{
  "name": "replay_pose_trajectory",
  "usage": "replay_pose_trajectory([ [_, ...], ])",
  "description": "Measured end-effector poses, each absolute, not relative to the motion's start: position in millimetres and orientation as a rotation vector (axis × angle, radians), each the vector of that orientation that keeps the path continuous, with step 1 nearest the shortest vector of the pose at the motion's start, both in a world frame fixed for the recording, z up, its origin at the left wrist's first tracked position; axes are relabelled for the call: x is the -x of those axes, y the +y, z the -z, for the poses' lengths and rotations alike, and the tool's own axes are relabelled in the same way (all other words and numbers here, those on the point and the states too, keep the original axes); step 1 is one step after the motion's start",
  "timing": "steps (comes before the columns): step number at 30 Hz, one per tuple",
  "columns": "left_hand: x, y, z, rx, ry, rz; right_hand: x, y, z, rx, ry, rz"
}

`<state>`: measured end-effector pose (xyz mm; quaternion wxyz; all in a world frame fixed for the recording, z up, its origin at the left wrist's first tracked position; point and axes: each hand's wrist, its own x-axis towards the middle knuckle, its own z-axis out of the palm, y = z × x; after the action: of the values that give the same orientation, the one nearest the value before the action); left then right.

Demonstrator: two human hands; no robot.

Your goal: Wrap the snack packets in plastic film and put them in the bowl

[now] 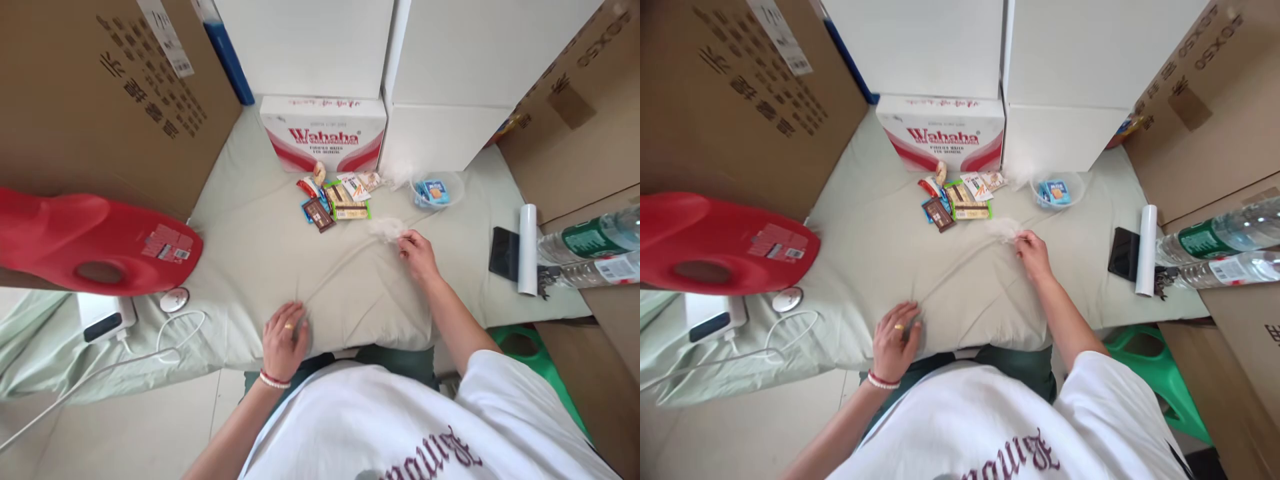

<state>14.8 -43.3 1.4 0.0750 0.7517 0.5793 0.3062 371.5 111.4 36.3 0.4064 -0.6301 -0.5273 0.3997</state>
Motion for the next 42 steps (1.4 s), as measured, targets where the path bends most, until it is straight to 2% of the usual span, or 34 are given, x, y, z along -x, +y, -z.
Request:
replay_pose_trajectory([
  [4, -43, -23, -30, -1.958, 1.479, -1.023, -374, 34, -47, 1.325, -0.679, -1.321],
  [6, -72, -8, -44, -1.753, 1.256, -1.036, -371, 12, -55, 1.289, -0.553, -1.37],
  [9, -121, 14, -59, -1.438, 1.015, -0.936, -362, -1, -64, 1.318, -0.543, -1.377],
  [15, -175, 37, -58, -1.268, 1.05, -0.758, -350, 1, -70, 1.376, -0.747, -1.345],
  [18, -171, 37, -50, -1.081, 1.104, -0.85, -349, 2, -67, 1.336, -0.729, -1.32],
  [23, -160, 30, -44, -0.918, 1.185, -0.898, -335, 1, -56, 1.304, -0.798, -1.475],
  [30, -137, 45, -41, -0.676, 1.294, -0.972, -330, 9, -47, 1.333, -0.727, -1.45],
  [35, -103, 62, -42, -0.787, 1.264, -0.8, -345, 10, -54, 1.336, -0.608, -1.567],
  [42, -51, 75, -45, -1.014, 1.205, -0.588, -370, 26, -45, 1.528, -0.806, -1.451],
])
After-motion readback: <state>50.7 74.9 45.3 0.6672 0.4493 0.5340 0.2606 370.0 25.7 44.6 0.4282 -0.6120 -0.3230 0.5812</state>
